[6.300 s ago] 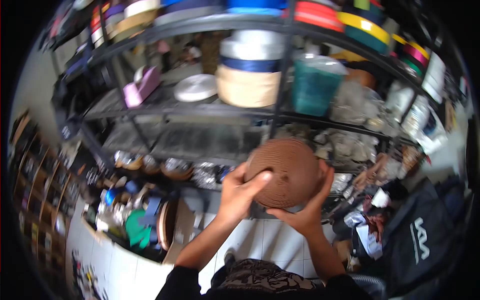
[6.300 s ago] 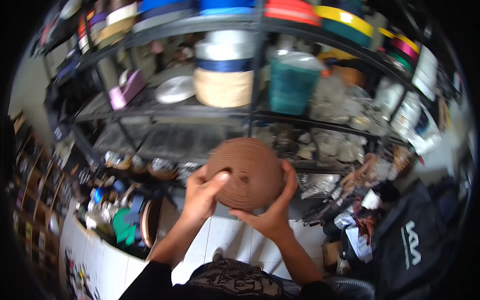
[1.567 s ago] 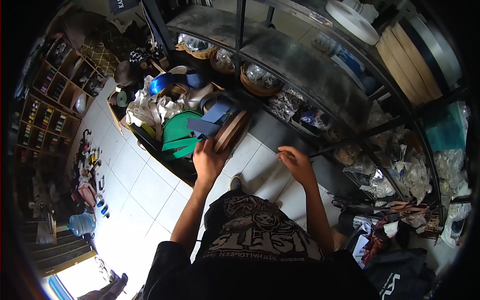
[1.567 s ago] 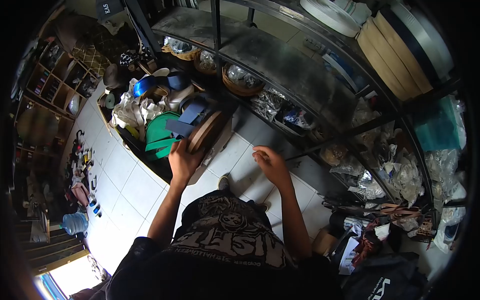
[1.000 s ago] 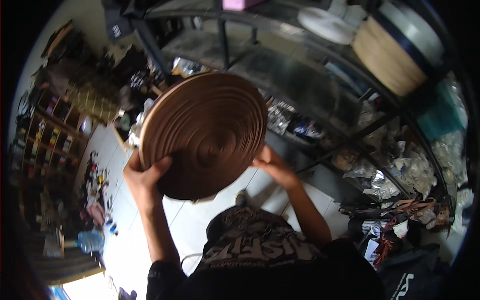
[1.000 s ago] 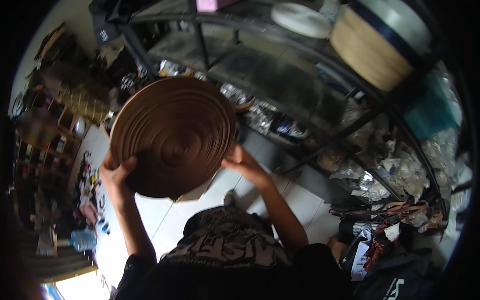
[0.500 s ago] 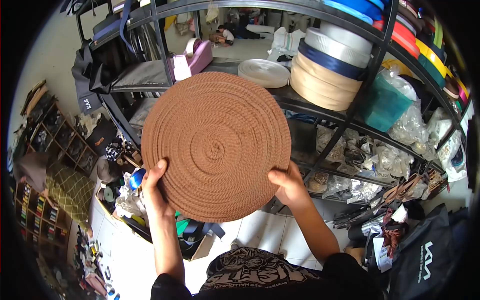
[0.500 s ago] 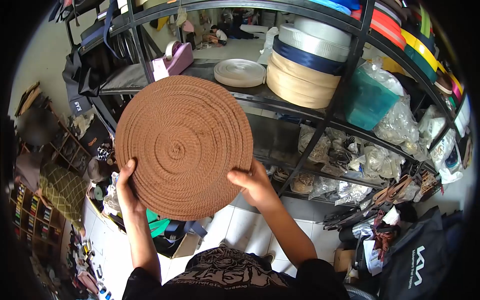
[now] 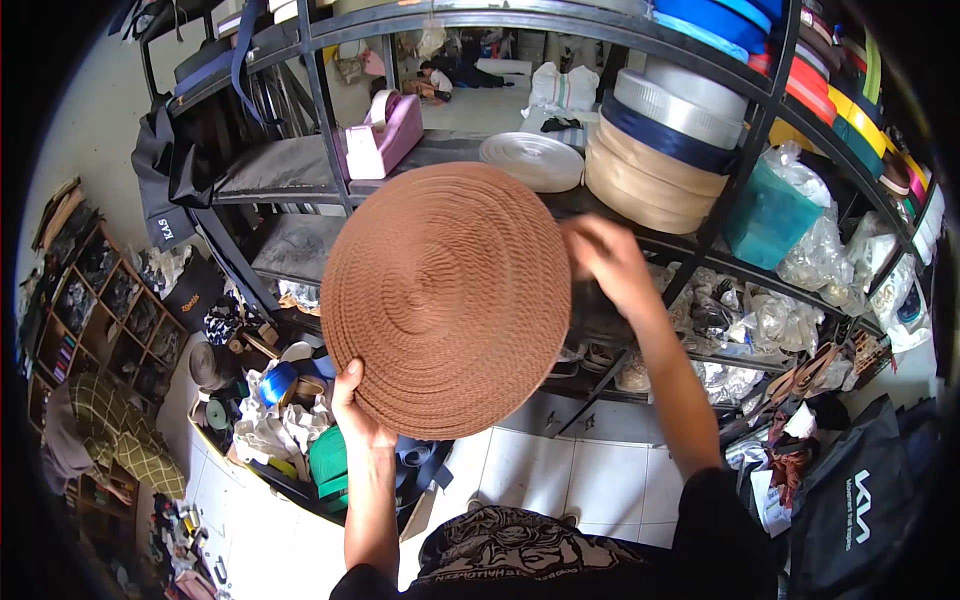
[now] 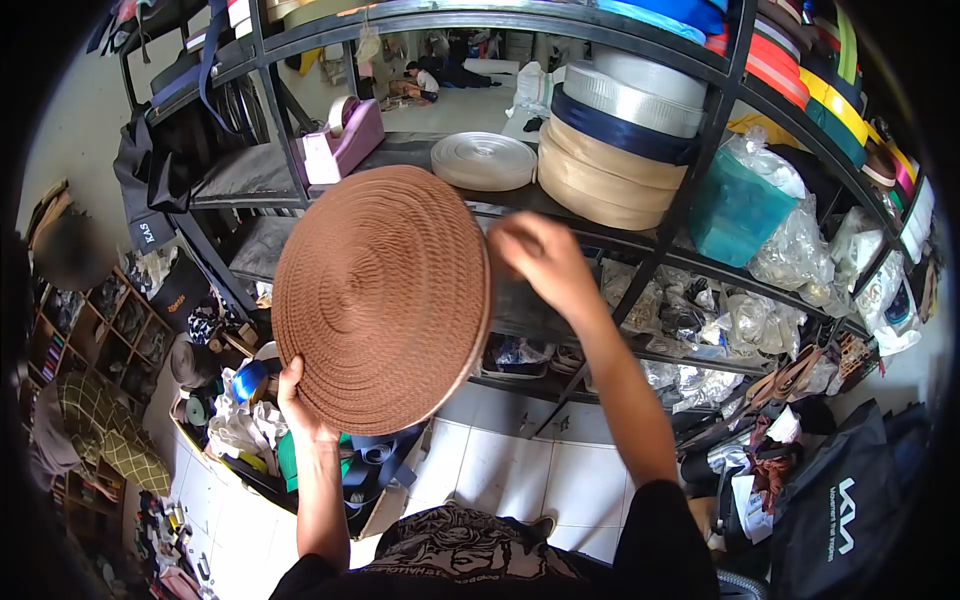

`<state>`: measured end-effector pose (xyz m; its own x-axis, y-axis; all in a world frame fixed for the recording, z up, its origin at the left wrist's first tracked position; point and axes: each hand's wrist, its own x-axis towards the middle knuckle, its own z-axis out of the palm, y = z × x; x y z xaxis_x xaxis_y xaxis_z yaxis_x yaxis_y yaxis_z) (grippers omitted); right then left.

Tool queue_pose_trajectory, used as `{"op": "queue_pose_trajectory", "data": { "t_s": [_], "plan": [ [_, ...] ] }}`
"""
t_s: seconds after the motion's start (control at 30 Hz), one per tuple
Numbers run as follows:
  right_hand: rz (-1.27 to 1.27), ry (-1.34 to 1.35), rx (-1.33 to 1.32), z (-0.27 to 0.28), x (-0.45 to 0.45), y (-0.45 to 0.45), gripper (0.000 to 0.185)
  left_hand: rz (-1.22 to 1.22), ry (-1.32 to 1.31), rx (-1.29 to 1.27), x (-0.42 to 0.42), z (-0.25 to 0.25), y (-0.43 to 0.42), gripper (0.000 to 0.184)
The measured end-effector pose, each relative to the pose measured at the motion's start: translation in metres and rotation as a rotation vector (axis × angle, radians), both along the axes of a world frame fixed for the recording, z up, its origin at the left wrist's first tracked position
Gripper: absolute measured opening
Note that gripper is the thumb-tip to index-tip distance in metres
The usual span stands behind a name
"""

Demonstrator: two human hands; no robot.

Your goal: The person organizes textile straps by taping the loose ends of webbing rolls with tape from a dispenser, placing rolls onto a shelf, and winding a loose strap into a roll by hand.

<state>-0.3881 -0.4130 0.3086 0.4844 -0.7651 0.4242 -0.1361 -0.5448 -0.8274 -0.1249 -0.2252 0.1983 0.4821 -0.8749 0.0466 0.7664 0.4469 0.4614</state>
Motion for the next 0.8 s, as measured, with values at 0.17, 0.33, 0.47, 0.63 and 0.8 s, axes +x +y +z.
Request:
{"op": "queue_pose_trajectory", "data": {
  "t_s": [0.17, 0.33, 0.47, 0.63, 0.8],
  "plan": [
    [-0.339, 0.317, -0.687, 0.025, 0.044, -0.086, 0.069, 0.147, 0.067, 0.032, 0.004, -0.01, 0.016, 0.057],
    [-0.437, 0.691, -0.874, 0.006, 0.068, -0.096, 0.082, 0.125, 0.166, 0.033, 0.025, -0.031, 0.021, 0.057],
    [-0.48, 0.747, -0.976, 0.004, 0.072, -0.087, 0.074, 0.182, 0.111, 0.045, 0.025, -0.024, 0.026, 0.057],
    [-0.412, 0.68, -1.23, 0.007, 0.066, -0.07, 0.043, 0.206, 0.068, 0.04, 0.031, -0.021, 0.025, 0.056],
    [-0.421, 0.507, -1.169, 0.051, 0.052, -0.049, 0.035, 0.209, -0.025, 0.039, 0.037, 0.0, 0.012, 0.056]
  ]
}}
